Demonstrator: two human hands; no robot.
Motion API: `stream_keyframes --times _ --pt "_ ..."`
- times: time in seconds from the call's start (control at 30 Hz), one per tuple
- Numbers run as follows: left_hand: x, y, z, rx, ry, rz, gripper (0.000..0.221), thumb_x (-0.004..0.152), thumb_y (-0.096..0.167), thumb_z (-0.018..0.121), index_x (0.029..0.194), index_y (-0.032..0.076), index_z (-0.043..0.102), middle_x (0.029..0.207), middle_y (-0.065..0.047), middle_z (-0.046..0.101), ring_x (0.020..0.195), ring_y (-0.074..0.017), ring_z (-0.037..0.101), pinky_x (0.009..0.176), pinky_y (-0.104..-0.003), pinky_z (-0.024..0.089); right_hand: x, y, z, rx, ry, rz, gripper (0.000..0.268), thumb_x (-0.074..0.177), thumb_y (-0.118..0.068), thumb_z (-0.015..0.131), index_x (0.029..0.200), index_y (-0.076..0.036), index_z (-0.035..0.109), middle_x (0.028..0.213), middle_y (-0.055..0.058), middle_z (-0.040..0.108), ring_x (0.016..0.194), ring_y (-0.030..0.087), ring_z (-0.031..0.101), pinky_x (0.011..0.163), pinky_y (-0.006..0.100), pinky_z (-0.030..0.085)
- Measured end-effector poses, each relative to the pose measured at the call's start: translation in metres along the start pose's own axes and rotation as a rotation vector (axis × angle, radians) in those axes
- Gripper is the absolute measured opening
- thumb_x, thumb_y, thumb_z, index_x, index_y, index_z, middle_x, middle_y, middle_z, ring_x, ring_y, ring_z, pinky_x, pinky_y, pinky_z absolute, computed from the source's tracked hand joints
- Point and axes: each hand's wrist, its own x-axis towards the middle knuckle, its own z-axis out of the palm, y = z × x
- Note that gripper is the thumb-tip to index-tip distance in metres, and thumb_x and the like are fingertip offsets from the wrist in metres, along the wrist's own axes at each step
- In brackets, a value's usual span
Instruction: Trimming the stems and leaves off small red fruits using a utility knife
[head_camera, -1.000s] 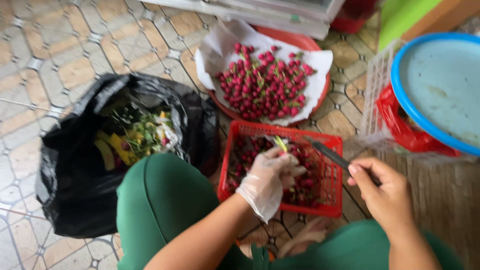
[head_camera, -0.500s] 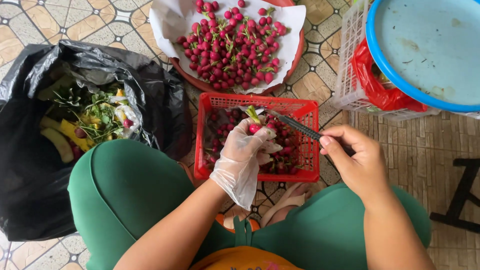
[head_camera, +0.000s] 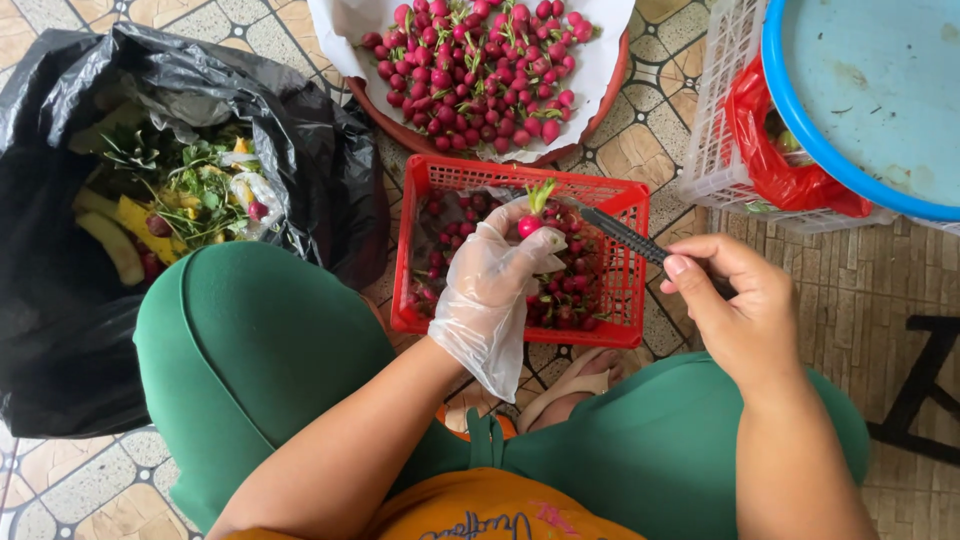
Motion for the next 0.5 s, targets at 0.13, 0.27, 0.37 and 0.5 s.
stream_keyframes --times 0.13,0.27,0.37,0.5 --pt "0.010 -0.020 0.000 -0.248 -0.076 0.140 0.046 0.091 0.025 0.066 0.130 0.004 0.056 0.092 -0.010 0.070 0.078 -0.0228 0.075 0.077 -0.031 0.062 0.002 -0.003 0.001 0.000 -0.026 0.005 0.010 0.104 -0.013 0.064 0.106 -0.004 0.069 0.072 0.005 0.063 0.074 0.011 0.068 0.059 0.022 0.045" --pt "0.010 -0.023 0.001 -0.299 -0.169 0.172 0.035 0.096 0.017 0.062 0.128 0.004 0.055 0.092 -0.011 0.068 0.073 -0.0239 0.075 0.074 -0.030 0.062 0.002 0.000 0.004 -0.008 -0.044 -0.018 0.009 0.104 -0.012 0.065 0.106 -0.004 0.069 0.067 0.004 0.058 0.078 0.012 0.071 0.066 0.022 0.047" --pt "0.001 -0.007 0.001 -0.181 -0.140 0.039 0.039 0.093 0.024 0.063 0.130 0.014 0.056 0.095 -0.003 0.075 0.080 -0.0199 0.078 0.049 -0.022 0.042 0.003 0.001 0.003 -0.015 -0.038 -0.006 0.009 0.105 -0.012 0.064 0.106 -0.004 0.069 0.072 0.005 0.062 0.077 0.011 0.070 0.063 0.022 0.046" --pt "-0.006 0.007 0.003 -0.235 -0.155 -0.003 0.038 0.092 0.030 0.057 0.123 0.010 0.056 0.105 -0.007 0.074 0.072 -0.0193 0.073 0.047 -0.023 0.036 0.003 -0.003 0.003 -0.017 -0.027 0.019 0.009 0.104 -0.012 0.064 0.105 -0.005 0.069 0.076 0.005 0.066 0.074 0.010 0.068 0.055 0.022 0.046"
